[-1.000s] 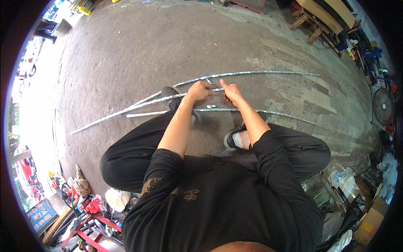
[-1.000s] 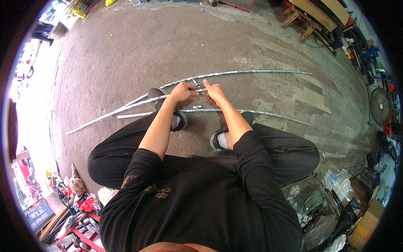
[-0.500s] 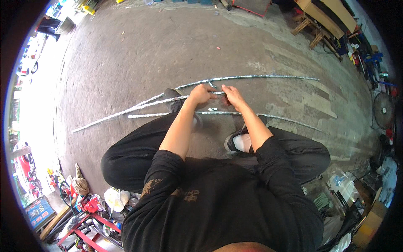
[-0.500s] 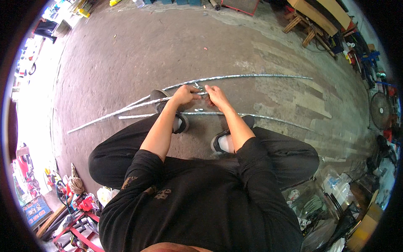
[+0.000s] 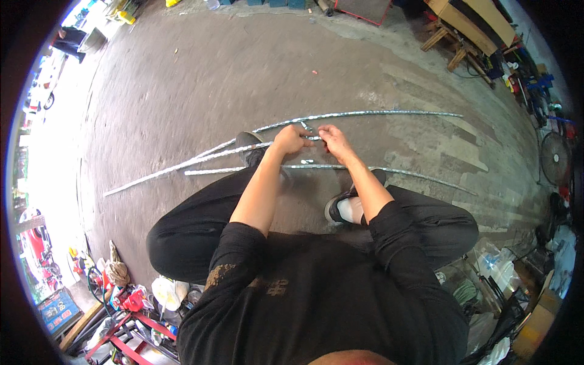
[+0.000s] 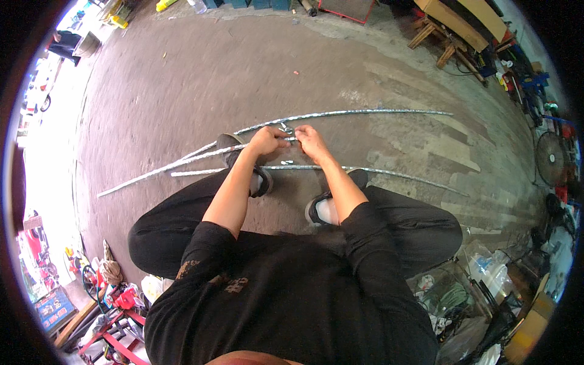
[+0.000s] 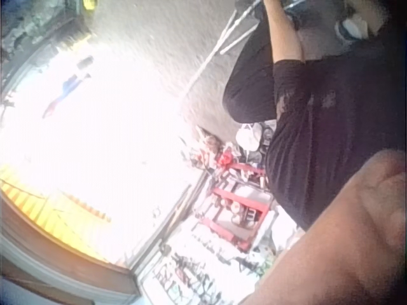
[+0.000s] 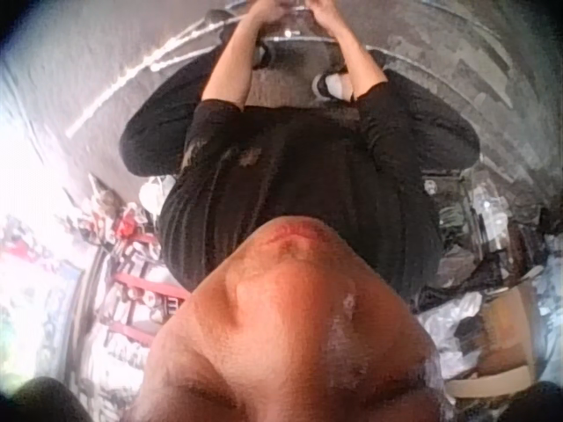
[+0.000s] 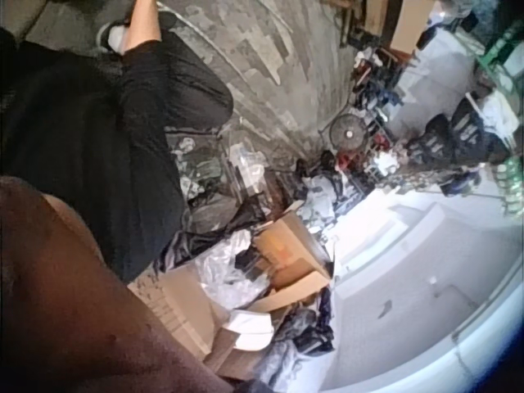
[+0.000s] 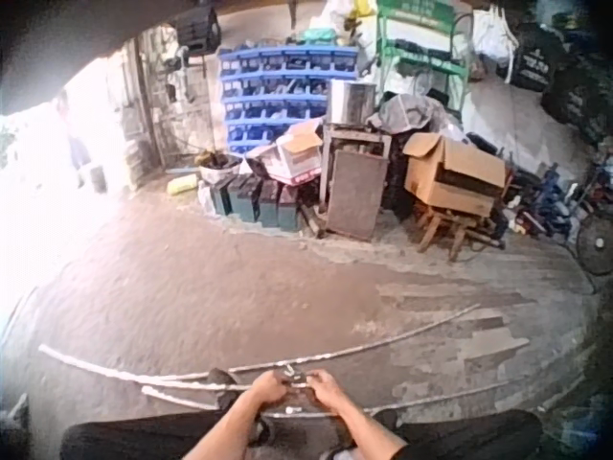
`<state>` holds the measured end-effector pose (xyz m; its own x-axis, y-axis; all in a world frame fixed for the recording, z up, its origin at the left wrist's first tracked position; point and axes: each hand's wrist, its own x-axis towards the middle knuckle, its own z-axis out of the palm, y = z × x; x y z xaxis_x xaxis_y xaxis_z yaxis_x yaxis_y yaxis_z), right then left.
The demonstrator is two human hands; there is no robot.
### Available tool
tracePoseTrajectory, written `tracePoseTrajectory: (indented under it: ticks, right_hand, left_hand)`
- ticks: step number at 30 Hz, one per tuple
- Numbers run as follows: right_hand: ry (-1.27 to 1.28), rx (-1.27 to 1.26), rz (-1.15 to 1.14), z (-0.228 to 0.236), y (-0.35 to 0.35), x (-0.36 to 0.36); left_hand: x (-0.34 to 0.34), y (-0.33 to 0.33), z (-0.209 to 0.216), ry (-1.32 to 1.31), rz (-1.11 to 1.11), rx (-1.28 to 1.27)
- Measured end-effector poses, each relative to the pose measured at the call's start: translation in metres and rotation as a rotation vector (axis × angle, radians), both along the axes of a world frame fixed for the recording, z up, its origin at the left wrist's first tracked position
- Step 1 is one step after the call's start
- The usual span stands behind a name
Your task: The person sits on the floor and connects several long metal rods using small connectors. After assembling the rods into a frame, the person stands up and installs the frame onto the front of a scooter.
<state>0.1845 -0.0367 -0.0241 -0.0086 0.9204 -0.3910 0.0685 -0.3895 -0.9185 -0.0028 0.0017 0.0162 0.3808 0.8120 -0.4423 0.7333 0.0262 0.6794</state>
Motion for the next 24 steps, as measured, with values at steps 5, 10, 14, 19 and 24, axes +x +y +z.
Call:
tracePoseTrajectory:
  ticks: [5,10,14,19,24]
  right_hand:
    - [0.051,-0.276,0.064,0.013,0.005,0.001]
    - [0.046,-0.046,0.059,0.008,0.002,-0.002]
    - [-0.060,-0.258,0.155,0.016,0.009,0.001]
    - [0.155,-0.106,0.063,0.010,-0.001,0.002]
    - [0.063,-0.216,0.130,0.012,0.003,0.004]
  left_hand:
    - [-0.003,-0.004,0.000,-0.022,0.012,0.015]
    - [-0.004,-0.002,-0.003,-0.016,0.027,-0.030]
    - [-0.006,-0.002,-0.006,-0.014,0.007,-0.055]
    - [-0.005,-0.002,-0.006,0.004,0.005,-0.011]
    - [-0.002,-0.003,-0.002,0.002,0.033,-0.080]
